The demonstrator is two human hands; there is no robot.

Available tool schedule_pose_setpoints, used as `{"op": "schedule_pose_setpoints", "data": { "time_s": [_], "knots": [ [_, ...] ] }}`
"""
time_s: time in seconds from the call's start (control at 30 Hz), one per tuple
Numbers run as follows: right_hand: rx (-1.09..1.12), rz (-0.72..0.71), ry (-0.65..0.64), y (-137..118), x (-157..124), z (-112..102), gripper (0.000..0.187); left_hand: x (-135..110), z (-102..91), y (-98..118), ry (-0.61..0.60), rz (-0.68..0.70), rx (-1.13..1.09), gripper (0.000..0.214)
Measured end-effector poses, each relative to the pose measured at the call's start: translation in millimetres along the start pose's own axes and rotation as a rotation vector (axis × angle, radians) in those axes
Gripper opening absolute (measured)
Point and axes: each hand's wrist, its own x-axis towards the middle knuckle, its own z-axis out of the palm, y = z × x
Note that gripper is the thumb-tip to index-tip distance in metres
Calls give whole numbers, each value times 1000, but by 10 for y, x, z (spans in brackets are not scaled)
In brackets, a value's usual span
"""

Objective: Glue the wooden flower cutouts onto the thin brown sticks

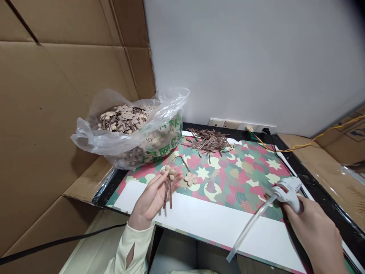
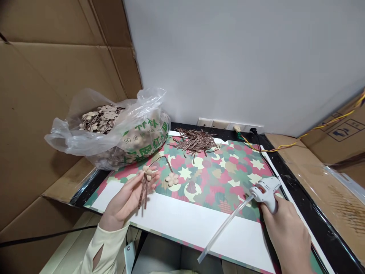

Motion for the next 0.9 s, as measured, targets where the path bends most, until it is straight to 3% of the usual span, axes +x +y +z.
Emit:
{"op": "schedule_pose_setpoints", "data": {
  "time_s": [0.2, 0.6, 0.9],
  "knots": [
    [-10, 13, 2, 6, -9, 21, 49, -52, 117, -19, 0, -20, -22, 20],
    [-38, -12, -12, 27, 1, 25, 48, -119, 224, -61, 51, 169, 186, 31],
    [-20, -72, 58, 110, 36, 123, 37, -160, 276, -54, 37, 172, 246, 31]
  ]
}}
